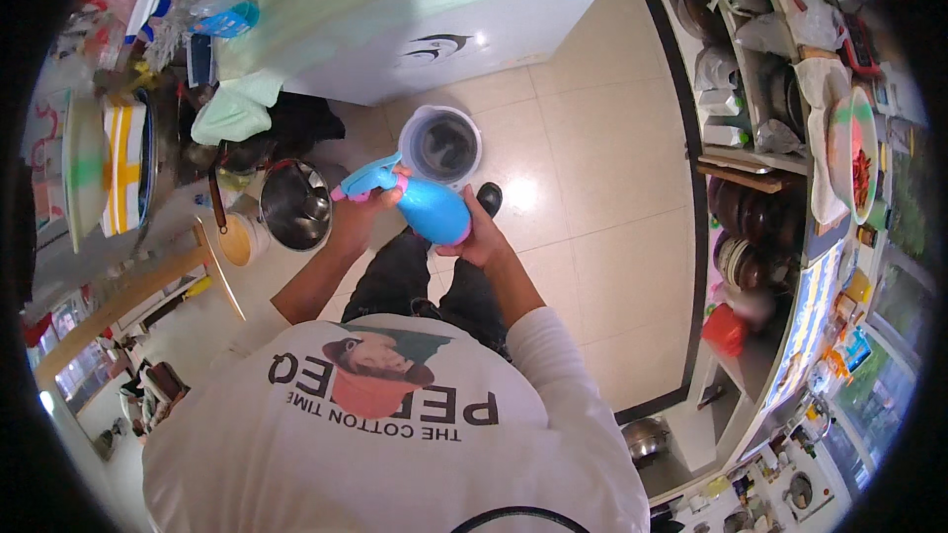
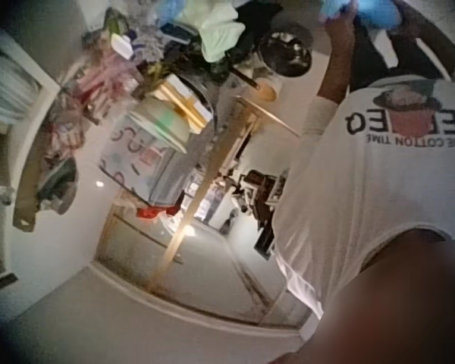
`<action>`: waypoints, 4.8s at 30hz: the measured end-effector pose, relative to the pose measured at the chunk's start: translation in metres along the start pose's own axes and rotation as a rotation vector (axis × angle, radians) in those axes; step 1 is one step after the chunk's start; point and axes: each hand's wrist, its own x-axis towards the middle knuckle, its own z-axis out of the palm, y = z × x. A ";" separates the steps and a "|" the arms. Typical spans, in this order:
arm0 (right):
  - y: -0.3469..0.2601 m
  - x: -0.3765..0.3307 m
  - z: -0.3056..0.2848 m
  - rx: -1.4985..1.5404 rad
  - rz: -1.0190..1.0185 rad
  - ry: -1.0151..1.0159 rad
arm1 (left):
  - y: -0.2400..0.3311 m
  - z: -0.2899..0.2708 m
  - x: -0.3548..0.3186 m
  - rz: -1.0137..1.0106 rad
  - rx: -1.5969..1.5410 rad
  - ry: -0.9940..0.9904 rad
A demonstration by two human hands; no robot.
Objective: The person assembles a blue and pink spray bottle by attaching the nozzle and securing the cap. They then fill the bottle with water from a bucket and test the spray mechanism. Finally, they wash a cloth in the bucket.
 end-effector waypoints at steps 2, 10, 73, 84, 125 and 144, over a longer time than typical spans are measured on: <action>0.012 0.011 -0.007 0.010 -0.102 0.208 | -0.008 -0.008 0.003 0.018 0.003 -0.027; 0.043 0.046 -0.013 0.091 -0.435 0.166 | -0.048 -0.038 0.014 -0.104 0.041 0.178; 0.039 0.090 -0.098 0.104 -0.530 0.655 | -0.054 -0.075 0.058 0.056 0.025 0.172; 0.034 0.095 -0.102 0.095 -0.481 0.765 | -0.048 -0.079 0.057 0.067 0.009 0.179; 0.032 0.096 -0.104 -0.005 -0.463 0.953 | -0.053 -0.084 0.058 0.089 -0.011 0.228; 0.030 0.097 -0.107 -0.005 -0.489 0.948 | -0.052 -0.083 0.059 0.086 0.017 0.224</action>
